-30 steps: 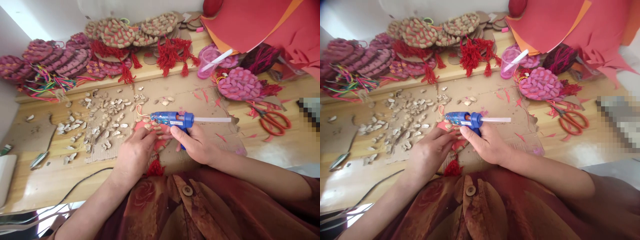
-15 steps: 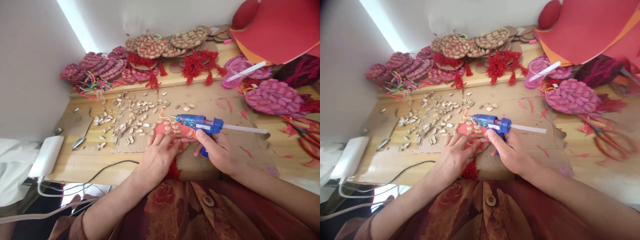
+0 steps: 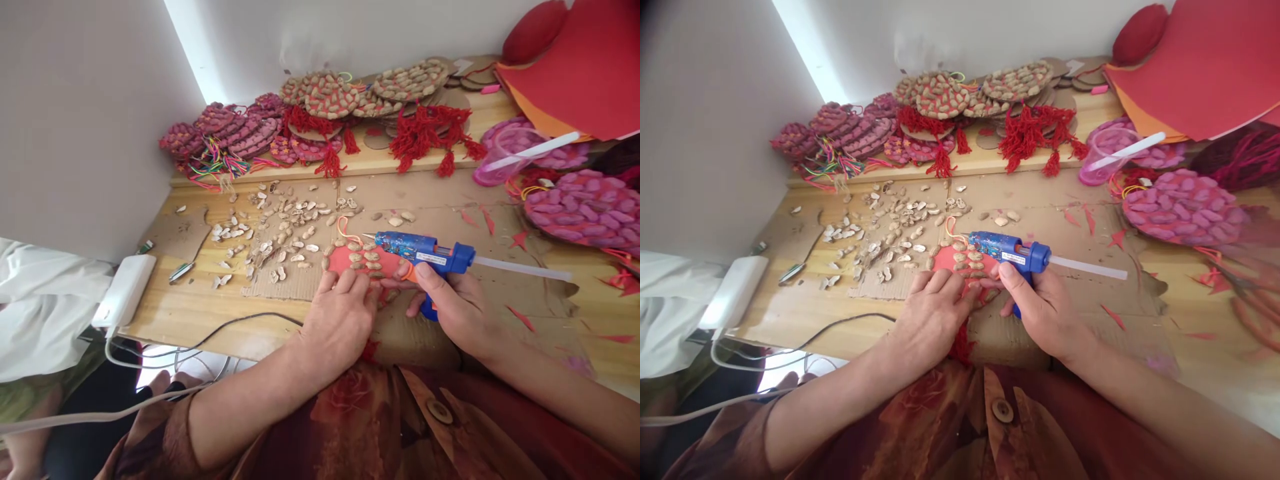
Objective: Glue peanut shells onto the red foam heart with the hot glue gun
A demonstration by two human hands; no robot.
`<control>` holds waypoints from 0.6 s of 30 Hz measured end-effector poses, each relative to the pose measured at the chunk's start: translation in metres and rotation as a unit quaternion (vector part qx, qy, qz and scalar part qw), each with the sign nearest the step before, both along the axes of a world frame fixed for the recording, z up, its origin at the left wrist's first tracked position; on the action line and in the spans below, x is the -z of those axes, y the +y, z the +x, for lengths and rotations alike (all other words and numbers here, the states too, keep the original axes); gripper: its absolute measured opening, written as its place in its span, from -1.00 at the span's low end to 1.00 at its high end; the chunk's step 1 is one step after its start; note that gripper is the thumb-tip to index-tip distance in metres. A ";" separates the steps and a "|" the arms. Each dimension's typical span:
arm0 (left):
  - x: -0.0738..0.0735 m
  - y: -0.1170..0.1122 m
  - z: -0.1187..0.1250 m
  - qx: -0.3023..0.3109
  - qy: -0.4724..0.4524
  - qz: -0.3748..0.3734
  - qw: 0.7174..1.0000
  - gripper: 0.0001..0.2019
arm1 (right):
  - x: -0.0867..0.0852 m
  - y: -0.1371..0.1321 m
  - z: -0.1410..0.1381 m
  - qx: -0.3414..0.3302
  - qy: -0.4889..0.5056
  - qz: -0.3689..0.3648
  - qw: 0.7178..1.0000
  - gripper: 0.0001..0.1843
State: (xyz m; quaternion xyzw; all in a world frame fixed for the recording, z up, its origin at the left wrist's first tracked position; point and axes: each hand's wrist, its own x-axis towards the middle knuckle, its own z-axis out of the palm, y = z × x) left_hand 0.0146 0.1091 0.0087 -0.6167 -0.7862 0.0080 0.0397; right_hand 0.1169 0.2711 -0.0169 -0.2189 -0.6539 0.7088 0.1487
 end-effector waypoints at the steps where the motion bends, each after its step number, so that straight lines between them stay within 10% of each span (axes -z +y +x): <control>1: 0.000 0.000 0.000 0.000 0.001 0.001 1.000 -0.77 | 0.000 0.000 0.000 0.000 -0.001 0.000 1.000 -0.66; 12: 0.006 -0.005 -0.003 -0.013 -0.038 0.018 0.999 -0.73 | 0.003 0.002 -0.003 -0.001 0.004 -0.007 1.000 -0.65; 18: 0.009 -0.030 -0.021 -0.052 -0.078 0.168 0.981 -0.64 | 0.001 0.000 -0.004 0.006 0.029 0.002 1.000 -0.59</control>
